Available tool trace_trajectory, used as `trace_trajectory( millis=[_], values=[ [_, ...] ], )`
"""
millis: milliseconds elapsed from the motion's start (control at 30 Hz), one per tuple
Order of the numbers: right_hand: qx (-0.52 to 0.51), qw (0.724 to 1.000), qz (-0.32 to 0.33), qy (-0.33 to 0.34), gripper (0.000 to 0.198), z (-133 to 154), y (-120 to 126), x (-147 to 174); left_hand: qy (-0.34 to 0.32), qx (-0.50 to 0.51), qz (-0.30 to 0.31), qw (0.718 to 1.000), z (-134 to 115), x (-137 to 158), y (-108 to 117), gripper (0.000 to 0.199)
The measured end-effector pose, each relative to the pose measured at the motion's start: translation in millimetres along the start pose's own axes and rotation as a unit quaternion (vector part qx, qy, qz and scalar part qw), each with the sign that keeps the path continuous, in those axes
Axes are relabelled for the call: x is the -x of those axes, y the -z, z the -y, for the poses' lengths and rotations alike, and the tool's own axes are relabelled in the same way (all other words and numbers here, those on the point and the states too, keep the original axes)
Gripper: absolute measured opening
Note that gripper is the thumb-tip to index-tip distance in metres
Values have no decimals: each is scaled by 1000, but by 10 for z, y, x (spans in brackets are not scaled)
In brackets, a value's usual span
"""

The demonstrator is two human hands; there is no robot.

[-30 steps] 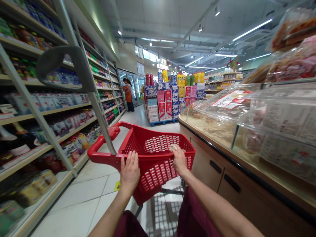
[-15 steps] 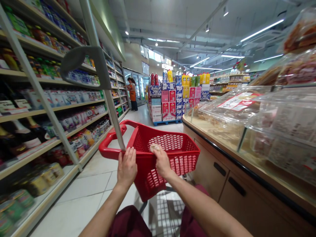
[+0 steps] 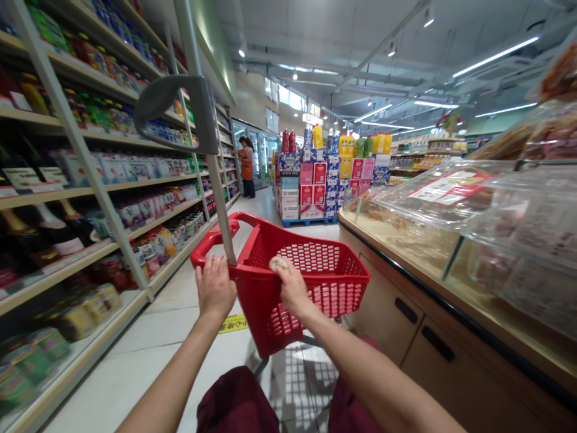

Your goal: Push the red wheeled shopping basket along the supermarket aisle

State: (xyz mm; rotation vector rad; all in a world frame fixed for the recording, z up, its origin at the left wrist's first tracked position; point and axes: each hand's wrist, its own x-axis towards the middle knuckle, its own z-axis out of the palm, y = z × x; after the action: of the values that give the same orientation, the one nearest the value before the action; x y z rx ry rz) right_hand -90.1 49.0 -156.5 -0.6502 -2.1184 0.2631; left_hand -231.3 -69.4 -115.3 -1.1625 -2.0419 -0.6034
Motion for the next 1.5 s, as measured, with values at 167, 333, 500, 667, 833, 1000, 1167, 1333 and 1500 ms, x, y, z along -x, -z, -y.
trace_trajectory(
  millis=[167,333,500,667,833,1000,1167,1333,1500],
  values=[
    [-16,997,-29,69,35,595,-357,-187,-61,-16,14,998,141,21,8,51],
    [64,997,-37,-4,38,-433,132,191,-31,1,-22,999,72,68,51,50],
    [86,996,-34,15,41,-452,134,282,-108,25,-17,994,-445,170,-67,54],
    [110,993,-18,42,44,-695,295,323,-181,8,87,980,-608,227,-181,51],
    [171,977,-61,-108,40,-1236,625,466,-176,-4,96,980,-700,255,-195,50],
    [144,988,-21,55,39,-1171,589,569,-188,-6,119,975,-840,332,-231,53],
    [210,954,-62,-203,44,-1567,922,733,-174,-20,115,978,-840,365,-246,53],
    [150,988,-37,-23,47,-1340,739,661,-171,-26,121,977,-827,365,-255,55],
    [208,965,-36,-155,44,-1525,933,758,-162,-37,128,978,-832,378,-263,56]
  ],
)
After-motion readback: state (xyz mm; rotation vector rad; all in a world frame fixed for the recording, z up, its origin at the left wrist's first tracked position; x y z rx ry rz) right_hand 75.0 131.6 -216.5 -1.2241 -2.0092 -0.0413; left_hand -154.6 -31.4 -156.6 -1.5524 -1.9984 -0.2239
